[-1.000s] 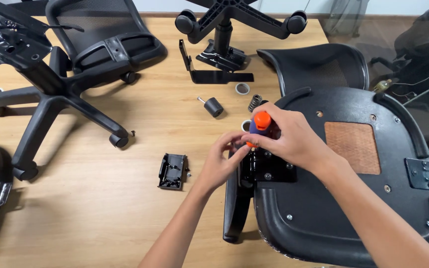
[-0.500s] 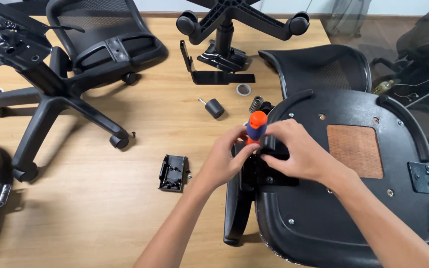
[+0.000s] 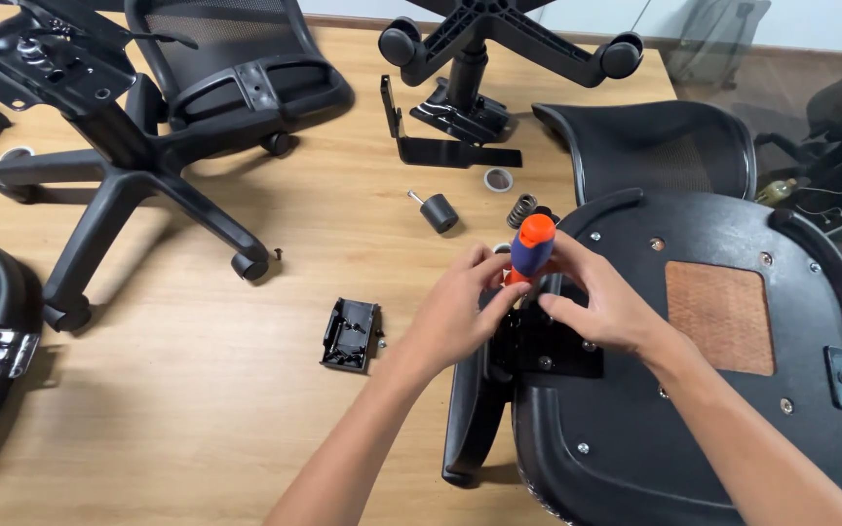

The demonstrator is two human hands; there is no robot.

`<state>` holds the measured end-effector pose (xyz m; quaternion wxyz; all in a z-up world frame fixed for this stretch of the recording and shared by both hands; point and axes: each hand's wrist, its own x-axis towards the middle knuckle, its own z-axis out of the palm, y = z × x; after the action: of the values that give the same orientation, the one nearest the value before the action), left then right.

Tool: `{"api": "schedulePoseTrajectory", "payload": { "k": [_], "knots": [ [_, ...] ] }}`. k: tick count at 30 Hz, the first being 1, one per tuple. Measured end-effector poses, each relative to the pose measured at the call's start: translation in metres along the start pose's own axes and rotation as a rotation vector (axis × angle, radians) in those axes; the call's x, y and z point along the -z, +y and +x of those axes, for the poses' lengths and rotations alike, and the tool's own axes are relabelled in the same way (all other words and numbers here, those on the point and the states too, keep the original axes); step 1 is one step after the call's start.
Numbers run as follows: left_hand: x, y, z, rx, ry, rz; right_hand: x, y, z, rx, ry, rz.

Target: The person assembles an office chair on a wooden table, using a screwdriver to drive screws that fasten the armrests to the underside of the seat. They align each armrest against the seat mounting points, hold it in place, and tighten the screws, repositioning the seat between sides.

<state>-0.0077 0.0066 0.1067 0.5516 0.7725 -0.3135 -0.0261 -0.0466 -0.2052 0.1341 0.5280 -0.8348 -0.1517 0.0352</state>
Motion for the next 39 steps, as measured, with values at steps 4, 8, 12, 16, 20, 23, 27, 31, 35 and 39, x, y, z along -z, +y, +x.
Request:
{"api": "schedulePoseTrajectory", "payload": {
  "k": [4,8,12,16,20,23,27,31,35,39],
  "knots": [
    [-0.004,-0.003,-0.002,-0.025,0.003,0.049,-0.002,-0.024,0.004,-0.009,0.027,0.004],
    [-0.006,0.001,-0.004,-0.124,0.04,0.072,0.008,-0.034,0.005,0.059,0.026,-0.173],
    [-0.012,-0.005,-0.006,-0.051,0.06,-0.162,0.016,-0.013,0.002,0.072,-0.041,-0.386],
    [-0.016,-0.034,-0.007,0.006,0.161,-0.549,0.015,0.001,-0.004,0.079,-0.064,-0.432],
    [-0.001,-0.073,-0.012,0.303,0.265,-0.831,0.015,0.004,-0.005,0.092,-0.033,-0.539],
    [-0.007,-0.105,-0.027,0.619,0.171,-0.717,0.028,0.011,-0.007,0.117,0.05,-0.615],
    [-0.029,-0.111,-0.056,0.82,-0.105,-0.41,0.074,0.028,-0.017,0.12,0.301,-0.855],
    [-0.05,-0.083,-0.062,0.739,-0.198,-0.539,0.16,0.107,-0.074,-0.038,0.449,-1.025],
    [-0.064,-0.069,-0.06,0.707,-0.091,-0.767,0.239,0.222,-0.168,-0.228,0.659,-1.174],
    [-0.07,-0.061,-0.059,0.682,0.046,-0.817,0.286,0.298,-0.25,-0.543,0.734,-0.521]
  ]
}}
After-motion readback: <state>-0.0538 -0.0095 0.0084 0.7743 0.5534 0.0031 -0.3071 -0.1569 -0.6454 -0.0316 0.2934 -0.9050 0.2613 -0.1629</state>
